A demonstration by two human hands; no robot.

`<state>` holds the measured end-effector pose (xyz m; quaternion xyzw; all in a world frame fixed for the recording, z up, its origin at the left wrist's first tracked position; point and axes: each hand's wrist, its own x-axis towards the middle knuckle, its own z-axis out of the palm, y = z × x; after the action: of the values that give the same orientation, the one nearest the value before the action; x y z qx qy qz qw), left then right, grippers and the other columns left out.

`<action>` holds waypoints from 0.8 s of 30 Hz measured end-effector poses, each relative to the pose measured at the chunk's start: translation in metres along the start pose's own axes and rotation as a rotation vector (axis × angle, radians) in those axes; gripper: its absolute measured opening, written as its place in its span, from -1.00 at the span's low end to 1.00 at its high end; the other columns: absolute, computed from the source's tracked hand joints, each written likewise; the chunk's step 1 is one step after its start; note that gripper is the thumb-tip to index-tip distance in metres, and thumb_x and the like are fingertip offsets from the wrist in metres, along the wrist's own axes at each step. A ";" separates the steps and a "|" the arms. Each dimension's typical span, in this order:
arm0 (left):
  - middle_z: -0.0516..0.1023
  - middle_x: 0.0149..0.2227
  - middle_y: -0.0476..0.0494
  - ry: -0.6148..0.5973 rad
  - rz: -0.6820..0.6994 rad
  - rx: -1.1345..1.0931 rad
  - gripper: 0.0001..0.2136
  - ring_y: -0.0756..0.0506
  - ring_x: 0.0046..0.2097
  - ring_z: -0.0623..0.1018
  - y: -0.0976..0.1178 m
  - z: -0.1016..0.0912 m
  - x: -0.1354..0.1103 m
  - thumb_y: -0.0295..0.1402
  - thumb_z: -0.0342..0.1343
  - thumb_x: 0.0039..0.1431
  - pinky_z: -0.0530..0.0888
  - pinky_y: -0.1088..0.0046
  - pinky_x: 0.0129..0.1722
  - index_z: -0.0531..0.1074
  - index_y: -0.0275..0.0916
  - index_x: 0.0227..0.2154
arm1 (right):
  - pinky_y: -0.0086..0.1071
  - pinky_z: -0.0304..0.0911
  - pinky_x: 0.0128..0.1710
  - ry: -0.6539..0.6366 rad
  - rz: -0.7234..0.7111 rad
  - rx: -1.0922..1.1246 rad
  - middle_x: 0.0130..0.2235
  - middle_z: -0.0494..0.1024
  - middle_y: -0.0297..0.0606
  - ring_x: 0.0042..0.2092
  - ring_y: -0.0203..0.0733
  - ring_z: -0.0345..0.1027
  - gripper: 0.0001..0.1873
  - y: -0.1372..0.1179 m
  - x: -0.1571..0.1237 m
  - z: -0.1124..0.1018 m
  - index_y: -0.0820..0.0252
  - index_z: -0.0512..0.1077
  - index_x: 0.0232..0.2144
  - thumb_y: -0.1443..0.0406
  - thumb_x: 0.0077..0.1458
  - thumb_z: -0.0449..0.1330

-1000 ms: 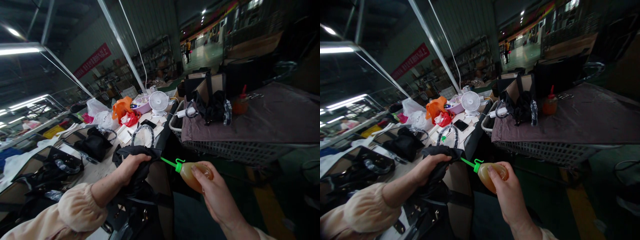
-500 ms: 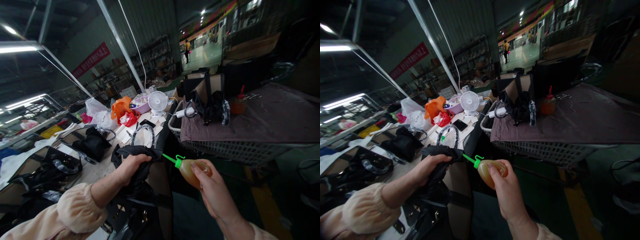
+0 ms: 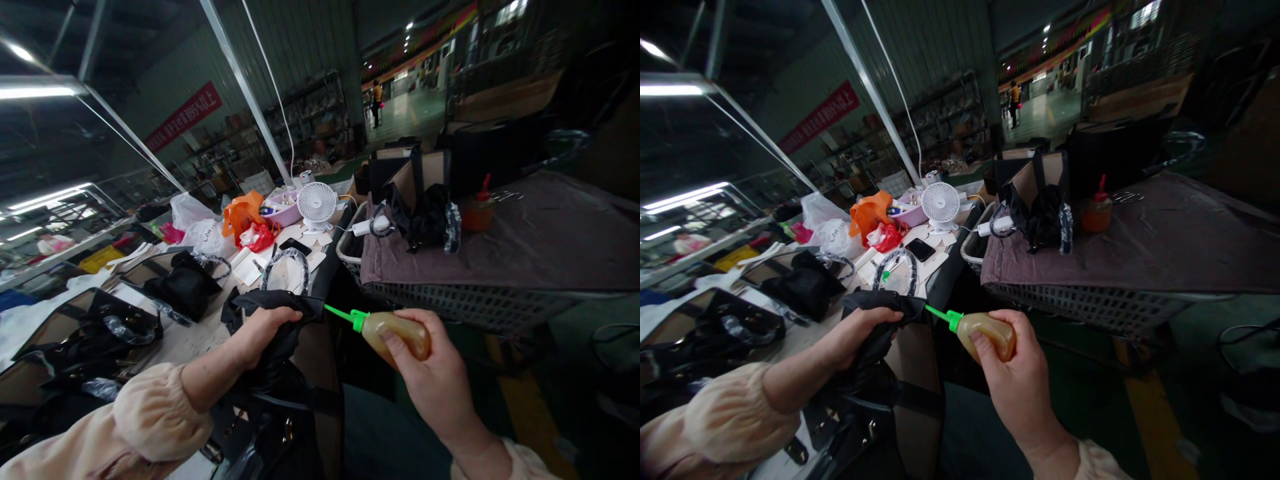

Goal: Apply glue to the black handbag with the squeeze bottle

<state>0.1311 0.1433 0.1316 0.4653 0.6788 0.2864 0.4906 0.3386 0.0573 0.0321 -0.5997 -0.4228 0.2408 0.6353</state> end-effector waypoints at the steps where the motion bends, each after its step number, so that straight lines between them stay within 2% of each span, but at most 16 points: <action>1: 0.47 -0.66 -0.07 0.003 0.002 0.001 -0.76 -0.01 -0.63 0.41 0.000 0.000 0.000 -0.26 0.26 -0.29 0.32 0.57 -0.69 0.46 -0.34 -0.56 | -0.30 0.32 -0.24 0.008 -0.052 -0.024 -0.25 0.51 -0.30 -0.26 -0.15 0.42 -0.69 0.000 0.001 0.000 0.07 0.41 -0.22 0.04 0.07 0.26; 4: 0.45 -0.67 -0.05 -0.004 -0.013 -0.009 -0.77 0.00 -0.65 0.39 0.001 0.001 0.000 -0.26 0.25 -0.28 0.29 0.58 -0.70 0.46 -0.33 -0.58 | -0.29 0.32 -0.24 0.014 -0.133 -0.082 -0.25 0.50 -0.30 -0.25 -0.15 0.41 -0.73 0.003 -0.001 -0.001 0.07 0.40 -0.22 0.07 0.10 0.25; 9: 0.45 -0.68 -0.06 -0.021 -0.033 -0.022 -0.79 0.00 -0.66 0.39 0.002 0.002 0.000 -0.26 0.24 -0.28 0.30 0.56 -0.70 0.46 -0.32 -0.60 | -0.30 0.31 -0.29 -0.022 -0.137 -0.121 -0.27 0.50 -0.31 -0.29 -0.16 0.41 -0.74 0.006 -0.004 -0.004 0.06 0.39 -0.22 0.08 0.10 0.25; 15: 0.45 -0.68 -0.04 -0.024 -0.045 -0.031 -0.80 0.00 -0.67 0.39 0.001 0.004 -0.001 -0.27 0.24 -0.26 0.29 0.56 -0.70 0.45 -0.31 -0.61 | -0.30 0.31 -0.25 -0.016 -0.198 -0.119 -0.24 0.49 -0.32 -0.26 -0.17 0.41 -0.75 0.004 0.007 -0.002 0.06 0.39 -0.21 0.09 0.12 0.24; 20: 0.45 -0.66 -0.02 -0.014 -0.029 -0.004 -0.81 0.01 -0.65 0.39 0.002 0.005 -0.002 -0.28 0.24 -0.26 0.29 0.57 -0.69 0.45 -0.30 -0.59 | -0.30 0.30 -0.26 -0.075 -0.170 -0.139 -0.25 0.50 -0.32 -0.27 -0.16 0.41 -0.77 0.011 0.002 -0.005 0.06 0.38 -0.22 0.11 0.12 0.24; 24: 0.45 -0.66 -0.03 -0.013 -0.037 0.014 -0.79 0.00 -0.65 0.38 0.001 0.004 -0.001 -0.26 0.25 -0.28 0.30 0.56 -0.70 0.45 -0.31 -0.59 | -0.32 0.31 -0.27 -0.063 -0.163 -0.129 -0.25 0.50 -0.33 -0.27 -0.17 0.41 -0.76 0.008 0.001 -0.007 0.05 0.39 -0.22 0.09 0.12 0.24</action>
<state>0.1354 0.1425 0.1310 0.4578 0.6862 0.2696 0.4969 0.3469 0.0552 0.0247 -0.5951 -0.5047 0.1794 0.5991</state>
